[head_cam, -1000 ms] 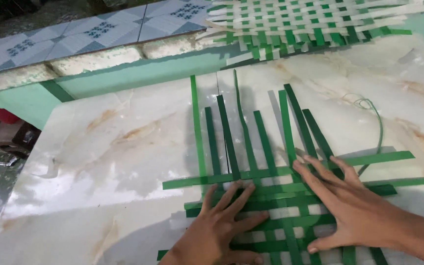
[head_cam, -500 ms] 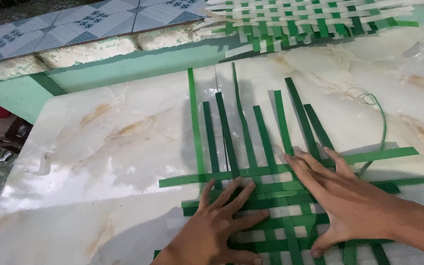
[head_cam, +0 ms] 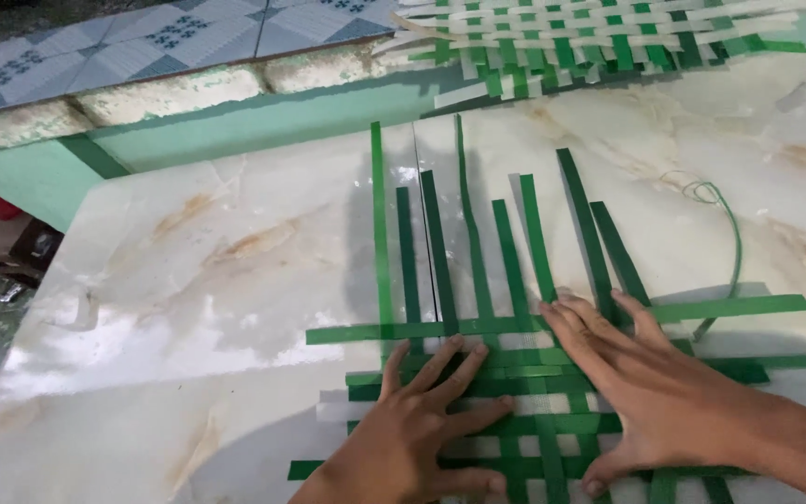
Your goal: Weaving green and white plastic strips together on a table to form a flat mat.
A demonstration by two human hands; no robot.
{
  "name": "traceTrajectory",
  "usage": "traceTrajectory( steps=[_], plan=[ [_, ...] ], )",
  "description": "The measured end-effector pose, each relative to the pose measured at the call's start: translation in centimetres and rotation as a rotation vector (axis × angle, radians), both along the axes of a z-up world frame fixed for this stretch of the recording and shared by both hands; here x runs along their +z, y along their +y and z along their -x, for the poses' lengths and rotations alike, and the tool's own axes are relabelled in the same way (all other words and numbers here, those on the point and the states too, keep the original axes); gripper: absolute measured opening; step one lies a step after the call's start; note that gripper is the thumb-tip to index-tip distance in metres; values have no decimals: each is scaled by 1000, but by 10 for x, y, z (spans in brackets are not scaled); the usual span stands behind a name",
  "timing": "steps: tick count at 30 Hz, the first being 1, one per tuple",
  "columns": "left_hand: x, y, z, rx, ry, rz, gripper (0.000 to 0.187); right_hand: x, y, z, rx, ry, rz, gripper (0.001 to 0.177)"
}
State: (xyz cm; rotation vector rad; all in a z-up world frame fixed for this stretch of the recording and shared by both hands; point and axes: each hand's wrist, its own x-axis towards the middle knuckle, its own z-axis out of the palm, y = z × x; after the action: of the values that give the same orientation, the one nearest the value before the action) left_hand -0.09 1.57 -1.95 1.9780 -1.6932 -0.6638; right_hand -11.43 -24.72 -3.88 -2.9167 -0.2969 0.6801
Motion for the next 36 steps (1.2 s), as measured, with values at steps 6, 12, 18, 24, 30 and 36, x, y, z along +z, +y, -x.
traceTrajectory(
  steps=[6,12,18,24,30,36],
  plan=[
    [-3,-12,-6,161,-135,127,66,3,-1,1,-43,51,34,181],
    [12,-32,-3,132,-89,-178,133,17,5,-2,-66,148,73,175],
    [-15,-40,-9,237,-170,-64,125,29,8,-3,-80,184,1,166],
    [5,-42,-10,213,-58,-175,134,37,8,-3,-174,281,-36,164],
    [1,-39,-13,176,-49,-177,133,32,8,-5,-191,244,-34,174],
    [-2,-42,-17,98,-99,-184,130,35,12,-10,-165,291,-27,172]
  ],
)
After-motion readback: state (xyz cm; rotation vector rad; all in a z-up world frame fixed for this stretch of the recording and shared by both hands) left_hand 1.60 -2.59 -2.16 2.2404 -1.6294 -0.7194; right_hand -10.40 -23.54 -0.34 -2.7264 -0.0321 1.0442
